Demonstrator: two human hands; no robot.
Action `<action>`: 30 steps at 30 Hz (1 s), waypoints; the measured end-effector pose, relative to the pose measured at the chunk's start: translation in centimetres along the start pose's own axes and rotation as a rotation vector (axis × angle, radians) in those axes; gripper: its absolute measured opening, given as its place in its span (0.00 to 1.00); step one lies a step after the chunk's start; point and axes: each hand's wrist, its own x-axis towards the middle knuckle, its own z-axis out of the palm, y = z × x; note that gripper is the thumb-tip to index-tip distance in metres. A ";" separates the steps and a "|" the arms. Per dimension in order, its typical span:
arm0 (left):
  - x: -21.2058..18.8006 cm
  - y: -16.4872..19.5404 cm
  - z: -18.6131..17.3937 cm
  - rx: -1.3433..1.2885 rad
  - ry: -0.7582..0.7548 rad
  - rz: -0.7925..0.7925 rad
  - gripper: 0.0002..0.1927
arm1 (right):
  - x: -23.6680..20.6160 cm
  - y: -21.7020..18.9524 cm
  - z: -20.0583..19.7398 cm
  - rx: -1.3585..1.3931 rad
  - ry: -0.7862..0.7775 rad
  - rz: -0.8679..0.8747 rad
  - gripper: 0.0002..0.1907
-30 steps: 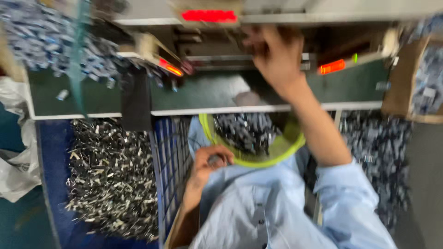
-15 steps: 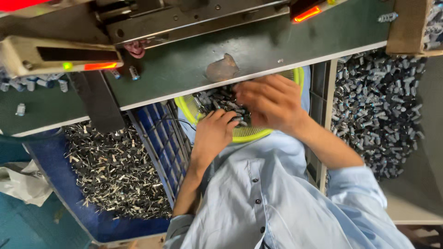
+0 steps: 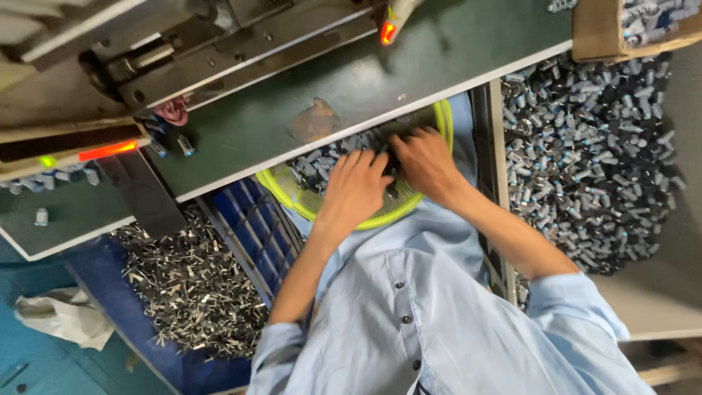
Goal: The person repeatedly picks small cylindrical components from a green basket, joins them with metal clips, and places the assembled units into a machine hopper. The process continues with consistent hand movements and no visible change in the surrounding environment.
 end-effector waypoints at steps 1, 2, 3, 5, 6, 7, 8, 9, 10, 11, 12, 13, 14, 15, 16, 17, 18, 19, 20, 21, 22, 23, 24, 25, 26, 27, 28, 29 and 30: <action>-0.9 0.1 -0.9 -0.071 0.055 0.002 0.18 | -0.7 -0.1 -0.5 0.060 0.066 0.002 0.19; -1.8 0.2 -1.7 -0.139 0.132 -0.013 0.18 | -1.7 -0.3 -1.1 0.123 0.126 0.000 0.20; -2.7 0.3 -2.4 -0.206 0.211 -0.027 0.19 | -2.4 -0.7 -1.7 0.186 0.201 -0.018 0.17; -3.9 0.5 -3.2 -0.352 0.342 -0.046 0.20 | -3.8 -2.2 -2.7 0.325 0.337 -0.052 0.12; -4.2 0.7 -3.2 -0.430 0.403 -0.042 0.20 | -4.0 -3.2 -3.0 0.407 0.362 -0.043 0.11; -4.2 0.9 -3.0 -0.506 0.470 -0.035 0.21 | -4.0 -4.1 -3.3 0.488 0.388 -0.036 0.11; -4.2 1.0 -2.8 -0.597 0.449 -0.128 0.17 | -3.8 -4.9 -3.5 0.568 0.413 -0.029 0.11; -4.0 0.9 -2.5 -0.691 0.428 -0.218 0.13 | -3.7 -5.4 -3.8 0.637 0.426 -0.015 0.12; -3.8 0.8 -2.3 -0.786 0.406 -0.297 0.10 | -3.4 -5.9 -4.0 0.699 0.445 -0.003 0.14; -3.8 0.6 -2.3 -0.832 0.411 -0.285 0.09 | -3.2 -6.1 -4.2 0.757 0.471 0.011 0.15; -3.8 0.3 -2.4 -0.879 0.411 -0.271 0.09 | -3.0 -6.2 -4.3 0.808 0.463 0.031 0.15; -4.1 0.1 -2.7 -0.929 0.401 -0.264 0.09 | -2.9 -6.2 -4.2 0.863 0.449 0.060 0.15; -4.4 -0.1 -3.1 -0.913 0.392 -0.204 0.10 | -3.0 -6.1 -4.1 0.924 0.426 0.099 0.14; -4.7 -0.3 -3.5 -0.897 0.384 -0.151 0.11 | -3.1 -6.2 -3.8 1.041 0.405 0.119 0.13; -5.0 -0.3 -4.0 -0.876 0.385 -0.092 0.12 | -3.4 -6.3 -3.4 1.157 0.388 0.130 0.12; -5.0 -0.3 -4.2 -0.838 0.419 -0.086 0.10 | -3.4 -6.4 -2.8 1.271 0.375 0.133 0.11; -5.0 -0.1 -4.4 -0.802 0.453 -0.082 0.09 | -3.5 -6.7 -2.1 1.375 0.373 0.162 0.10; -5.0 0.1 -4.6 -0.770 0.486 -0.078 0.07 | -3.7 -6.9 -1.5 1.476 0.369 0.194 0.10; -4.8 0.3 -4.6 -0.680 0.554 -0.035 0.07 | -3.7 -7.0 -0.8 1.572 0.370 0.227 0.10; -4.7 0.5 -4.6 -0.590 0.620 0.011 0.08 | -3.8 -7.2 -0.2 1.616 0.369 0.240 0.11; -4.5 0.6 -4.5 -0.500 0.684 0.058 0.08 | -3.7 -7.2 0.4 1.658 0.370 0.252 0.12; -4.3 0.5 -4.5 -0.417 0.721 0.107 0.10 | -3.6 -7.1 1.0 1.702 0.371 0.268 0.13; -4.2 0.4 -4.4 -0.332 0.755 0.151 0.12 | -3.6 -7.0 1.4 1.679 0.341 0.283 0.14; -4.3 0.2 -4.4 -0.244 0.791 0.193 0.14 | -3.2 -6.7 1.9 1.657 0.308 0.294 0.14; -4.5 0.0 -4.5 -0.185 0.759 0.183 0.14 | -3.1 -6.5 2.4 1.636 0.270 0.305 0.15; -4.9 -0.2 -4.6 -0.125 0.727 0.166 0.15 | -2.8 -6.3 2.8 1.720 0.251 0.316 0.15; -5.4 -0.3 -4.8 -0.065 0.696 0.146 0.15 | -2.4 -6.2 3.2 1.804 0.226 0.328 0.16; -6.0 -0.4 -5.0 -0.026 0.674 0.189 0.15 | -2.3 -6.3 3.6 1.886 0.200 0.341 0.16; -6.7 -0.6 -5.3 0.013 0.653 0.234 0.16 | -2.1 -6.5 3.9 1.955 0.171 0.349 0.16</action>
